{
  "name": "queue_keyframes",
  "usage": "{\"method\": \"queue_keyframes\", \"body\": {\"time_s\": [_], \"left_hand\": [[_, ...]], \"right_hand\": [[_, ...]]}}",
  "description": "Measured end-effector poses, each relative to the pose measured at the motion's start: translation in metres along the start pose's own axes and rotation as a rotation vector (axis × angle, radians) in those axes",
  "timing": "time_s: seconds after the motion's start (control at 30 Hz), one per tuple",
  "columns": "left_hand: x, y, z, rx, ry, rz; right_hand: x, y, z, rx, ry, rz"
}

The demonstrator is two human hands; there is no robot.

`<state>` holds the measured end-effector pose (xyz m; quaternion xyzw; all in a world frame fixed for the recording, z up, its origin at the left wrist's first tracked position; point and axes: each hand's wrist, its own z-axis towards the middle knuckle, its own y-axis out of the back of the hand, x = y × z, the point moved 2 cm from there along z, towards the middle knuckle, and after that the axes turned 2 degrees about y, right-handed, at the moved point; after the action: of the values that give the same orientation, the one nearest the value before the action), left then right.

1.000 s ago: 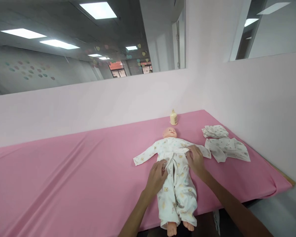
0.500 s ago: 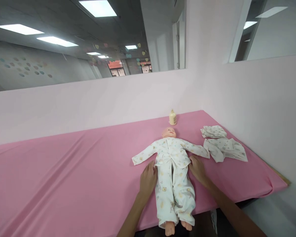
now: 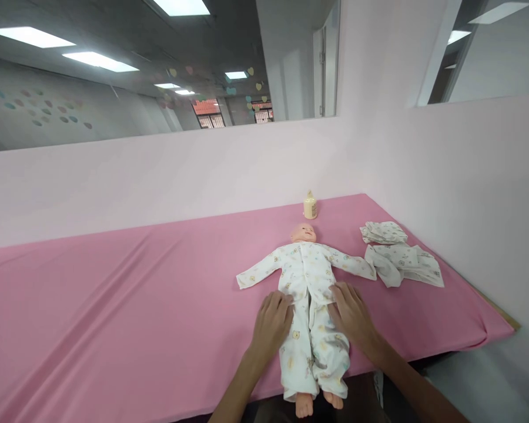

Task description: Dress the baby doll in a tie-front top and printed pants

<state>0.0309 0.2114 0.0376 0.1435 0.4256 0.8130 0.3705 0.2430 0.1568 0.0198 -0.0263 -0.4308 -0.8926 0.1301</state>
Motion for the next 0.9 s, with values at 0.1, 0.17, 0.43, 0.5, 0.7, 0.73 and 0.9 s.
{"method": "queue_keyframes", "body": {"time_s": [0.1, 0.17, 0.43, 0.5, 0.7, 0.73, 0.9], "left_hand": [[-0.012, -0.002, 0.014, 0.021, -0.033, -0.026], [-0.019, -0.004, 0.018, 0.044, -0.059, -0.038], [-0.022, 0.01, 0.016, 0.383, 0.131, -0.366], [-0.017, 0.018, 0.015, 0.426, 0.235, -0.557], [0.026, 0.016, 0.007, 0.23, 0.888, -0.901], [0.034, 0.01, 0.007, 0.187, 0.987, -0.964], [0.056, -0.03, 0.026, 0.153, 1.18, -1.491]], "right_hand": [[0.013, 0.005, 0.018, 0.008, 0.036, 0.046], [0.021, 0.004, 0.023, 0.028, 0.059, 0.071], [0.042, -0.003, 0.008, 0.141, 0.161, 0.231], [0.039, 0.003, 0.006, 0.134, 0.121, 0.352], [-0.014, 0.003, 0.012, -0.038, -0.579, 0.799], [-0.026, -0.002, 0.015, -0.06, -0.742, 0.891], [-0.062, -0.044, 0.032, -0.071, -1.284, 1.479]]}}
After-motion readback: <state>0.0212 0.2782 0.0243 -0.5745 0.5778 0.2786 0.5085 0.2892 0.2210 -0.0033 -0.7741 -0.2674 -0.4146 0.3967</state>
